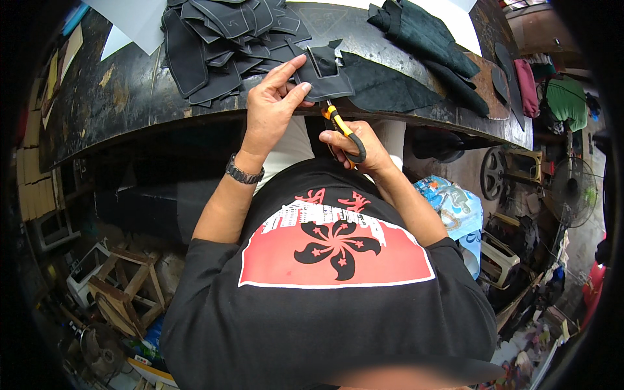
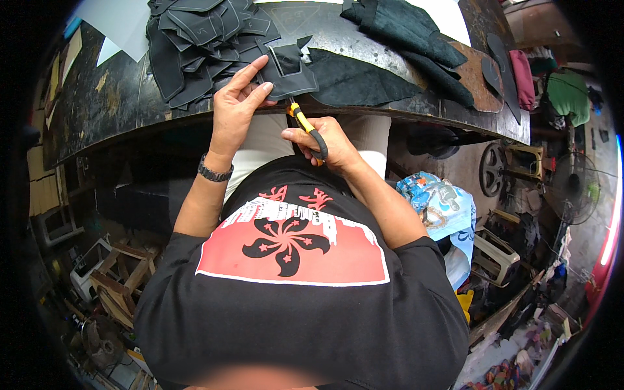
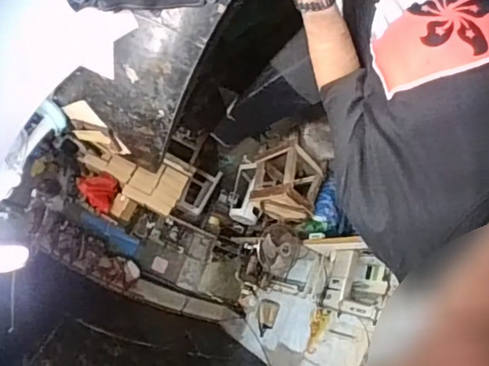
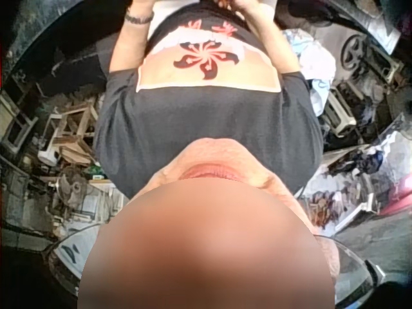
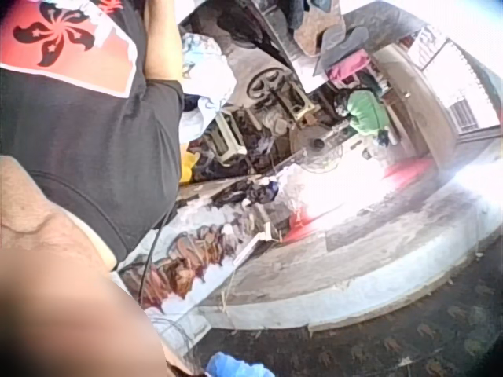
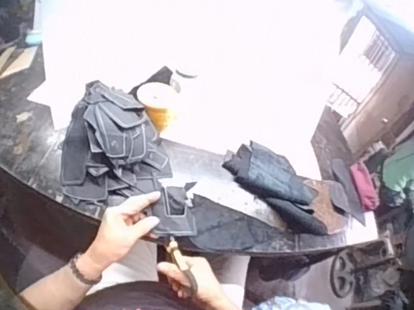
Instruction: The person uses shears to cut a black fabric piece along a marked outline. They rotate the fabric as needed to follow the shape and place the finished cut piece onto a growing stack on the table.
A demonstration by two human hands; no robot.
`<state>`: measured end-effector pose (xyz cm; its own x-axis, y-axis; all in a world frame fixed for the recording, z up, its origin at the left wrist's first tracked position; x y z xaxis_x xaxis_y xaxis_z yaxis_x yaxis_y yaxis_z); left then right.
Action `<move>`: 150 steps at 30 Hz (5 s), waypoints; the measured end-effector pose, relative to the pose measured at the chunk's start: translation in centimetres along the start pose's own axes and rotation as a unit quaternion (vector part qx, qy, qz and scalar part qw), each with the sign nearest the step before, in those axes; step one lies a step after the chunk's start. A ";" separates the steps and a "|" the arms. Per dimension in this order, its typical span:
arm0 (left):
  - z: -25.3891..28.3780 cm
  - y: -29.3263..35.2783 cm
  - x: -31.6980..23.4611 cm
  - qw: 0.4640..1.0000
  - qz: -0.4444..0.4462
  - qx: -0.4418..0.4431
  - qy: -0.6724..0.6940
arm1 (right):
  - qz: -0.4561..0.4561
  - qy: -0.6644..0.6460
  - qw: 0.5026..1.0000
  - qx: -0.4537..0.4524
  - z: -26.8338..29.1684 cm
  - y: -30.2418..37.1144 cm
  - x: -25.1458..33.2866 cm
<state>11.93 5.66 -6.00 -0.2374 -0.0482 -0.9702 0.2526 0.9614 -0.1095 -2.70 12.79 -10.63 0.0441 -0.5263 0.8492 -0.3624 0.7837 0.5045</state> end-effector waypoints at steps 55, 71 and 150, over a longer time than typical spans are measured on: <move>-3.8 -4.6 -7.0 0.841 -0.230 0.160 -0.462 | 0.200 -0.133 0.950 -0.200 9.3 4.1 3.8; -4.9 -4.2 -4.4 0.867 -0.197 0.109 -0.444 | 0.173 -0.156 0.954 -0.191 9.9 3.7 3.2; -8.5 -1.2 0.9 0.968 0.114 0.216 -0.058 | 0.286 -0.197 0.920 -0.180 8.6 5.7 3.4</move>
<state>3.47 6.80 -4.95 -0.0289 0.0981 -0.9948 0.6604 0.7489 0.0546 -12.57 12.61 -6.21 -0.4238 -0.0171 0.9056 0.1141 0.9909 0.0721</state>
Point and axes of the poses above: each hand's wrist, its own y-axis away from the middle knuckle, its own z-axis out of the back of the hand, x = y × z, the point moved 8 cm from there along -y, towards the middle knuckle, and after that the axes turned 6 degrees about x, right-handed, at the moved point
